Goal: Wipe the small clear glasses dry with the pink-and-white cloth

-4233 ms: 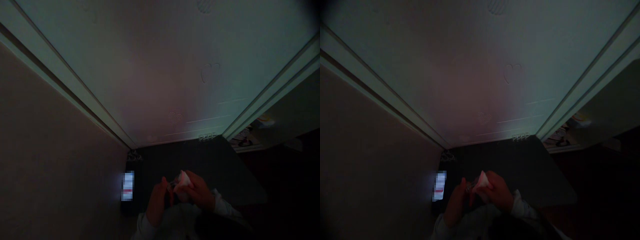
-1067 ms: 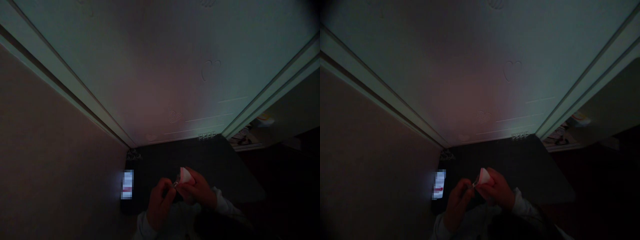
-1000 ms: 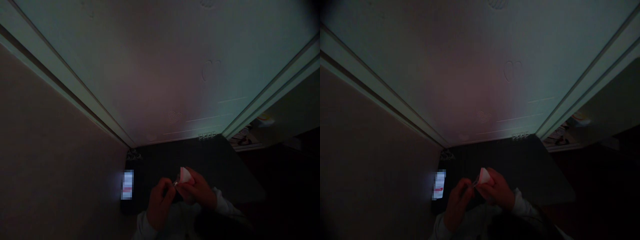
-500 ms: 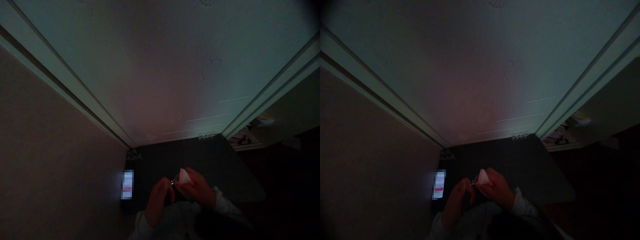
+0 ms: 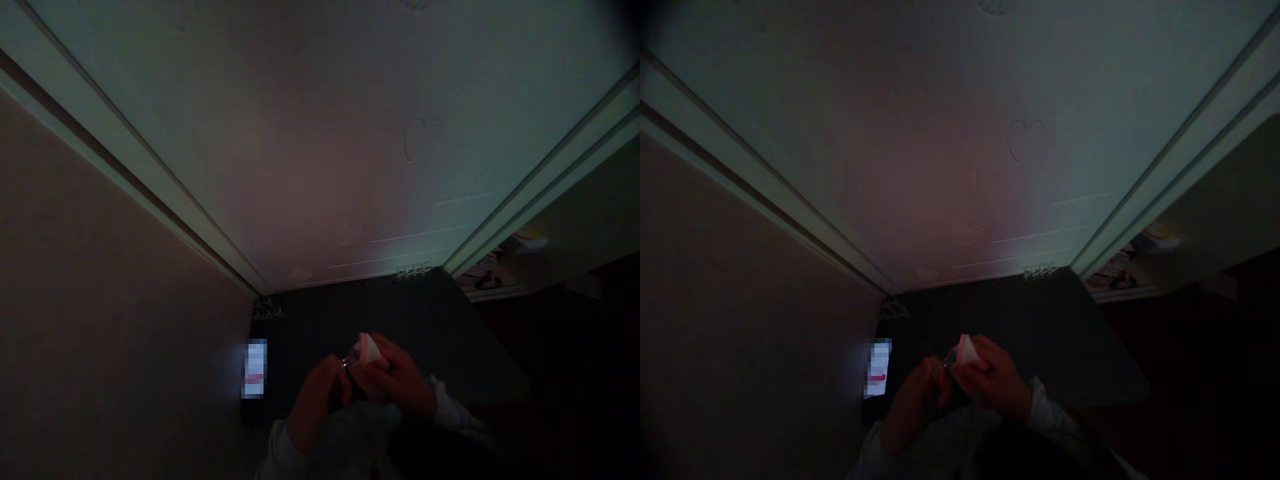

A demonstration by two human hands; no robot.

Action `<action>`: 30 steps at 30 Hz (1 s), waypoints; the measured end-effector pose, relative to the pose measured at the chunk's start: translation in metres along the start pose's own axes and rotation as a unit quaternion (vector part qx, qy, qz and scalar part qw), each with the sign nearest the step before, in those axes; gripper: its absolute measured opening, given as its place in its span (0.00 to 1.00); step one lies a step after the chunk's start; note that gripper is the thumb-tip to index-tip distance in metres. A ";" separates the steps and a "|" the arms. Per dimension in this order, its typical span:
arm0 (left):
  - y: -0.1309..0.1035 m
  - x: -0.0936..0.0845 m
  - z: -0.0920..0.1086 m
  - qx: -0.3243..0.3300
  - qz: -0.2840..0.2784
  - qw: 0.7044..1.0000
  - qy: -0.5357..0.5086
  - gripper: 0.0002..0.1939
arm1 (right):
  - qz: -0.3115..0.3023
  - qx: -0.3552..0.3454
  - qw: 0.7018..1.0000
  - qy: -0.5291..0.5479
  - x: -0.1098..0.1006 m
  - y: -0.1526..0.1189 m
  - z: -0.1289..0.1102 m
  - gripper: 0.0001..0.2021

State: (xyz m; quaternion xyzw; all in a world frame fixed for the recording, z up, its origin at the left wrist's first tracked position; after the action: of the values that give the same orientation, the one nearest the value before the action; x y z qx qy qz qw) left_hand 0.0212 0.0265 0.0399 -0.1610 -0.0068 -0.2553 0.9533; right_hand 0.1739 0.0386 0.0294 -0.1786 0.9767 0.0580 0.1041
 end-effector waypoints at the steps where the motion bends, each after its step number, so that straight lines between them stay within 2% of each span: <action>1: -0.001 -0.001 0.004 0.005 -0.001 1.000 0.018 0.29 | -0.004 0.004 1.000 0.002 0.000 0.000 0.001 0.08; 5: -0.004 -0.001 0.015 0.015 -0.014 0.999 0.049 0.26 | -0.015 0.018 1.000 0.015 -0.001 -0.001 0.007 0.06; 13: -0.004 0.001 0.018 0.012 -0.060 0.997 0.048 0.23 | -0.011 0.057 0.993 0.101 -0.002 -0.002 0.008 0.05; 18: -0.005 0.002 0.022 0.014 -0.055 0.995 0.077 0.23 | 0.006 0.062 0.992 0.113 0.000 -0.003 0.008 0.09; 25: -0.009 0.001 0.023 0.020 -0.052 0.988 0.143 0.20 | -0.051 0.050 0.995 0.071 -0.004 0.002 0.001 0.07; 30: -0.008 0.001 0.024 0.019 -0.044 0.987 0.156 0.20 | -0.033 0.042 0.993 0.108 -0.002 0.003 -0.001 0.07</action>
State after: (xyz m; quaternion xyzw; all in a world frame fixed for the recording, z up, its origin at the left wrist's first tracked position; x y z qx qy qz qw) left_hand 0.0197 0.0268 0.0656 -0.1002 0.1299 -0.3186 0.9336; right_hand 0.1744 0.0421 0.0309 -0.2112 0.9774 -0.0056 0.0075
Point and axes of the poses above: each hand's wrist, its own y-axis towards the middle knuckle, its own x-axis out of the palm, z = x × y, the point moved 3 cm from there along y, towards the middle knuckle, and after that the axes turned 10 degrees about -z, right-handed, at the moved point
